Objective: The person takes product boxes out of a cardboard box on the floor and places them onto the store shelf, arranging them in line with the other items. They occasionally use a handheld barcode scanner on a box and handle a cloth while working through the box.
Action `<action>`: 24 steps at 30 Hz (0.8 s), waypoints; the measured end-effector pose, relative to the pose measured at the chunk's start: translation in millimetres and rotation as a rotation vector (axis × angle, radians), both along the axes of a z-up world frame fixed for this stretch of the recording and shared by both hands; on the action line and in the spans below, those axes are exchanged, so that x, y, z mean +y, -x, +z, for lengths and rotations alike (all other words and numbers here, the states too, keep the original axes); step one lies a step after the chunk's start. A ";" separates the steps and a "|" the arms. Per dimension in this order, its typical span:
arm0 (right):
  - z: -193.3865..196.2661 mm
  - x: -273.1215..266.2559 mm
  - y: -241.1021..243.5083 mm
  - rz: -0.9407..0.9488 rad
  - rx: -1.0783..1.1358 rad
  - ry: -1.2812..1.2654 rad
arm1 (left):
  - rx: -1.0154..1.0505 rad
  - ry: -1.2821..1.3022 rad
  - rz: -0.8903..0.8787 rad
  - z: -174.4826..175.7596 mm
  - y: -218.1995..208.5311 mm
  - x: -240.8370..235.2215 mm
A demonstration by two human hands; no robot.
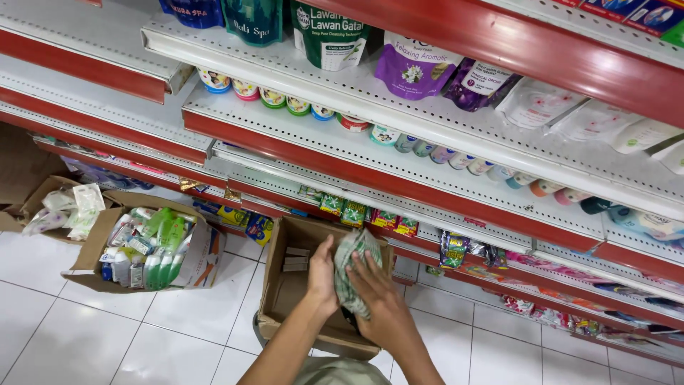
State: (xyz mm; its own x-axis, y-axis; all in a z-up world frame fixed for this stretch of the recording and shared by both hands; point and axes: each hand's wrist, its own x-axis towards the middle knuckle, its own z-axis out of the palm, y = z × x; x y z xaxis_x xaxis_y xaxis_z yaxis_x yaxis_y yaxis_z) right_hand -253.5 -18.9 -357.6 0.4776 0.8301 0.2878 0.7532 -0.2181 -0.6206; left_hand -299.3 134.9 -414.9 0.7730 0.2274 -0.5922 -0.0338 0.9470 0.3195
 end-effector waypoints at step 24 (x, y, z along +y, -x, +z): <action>24.2 -3.9 -10.2 -0.029 0.055 -0.147 | -0.232 -1.459 -0.021 -24.9 21.6 -8.3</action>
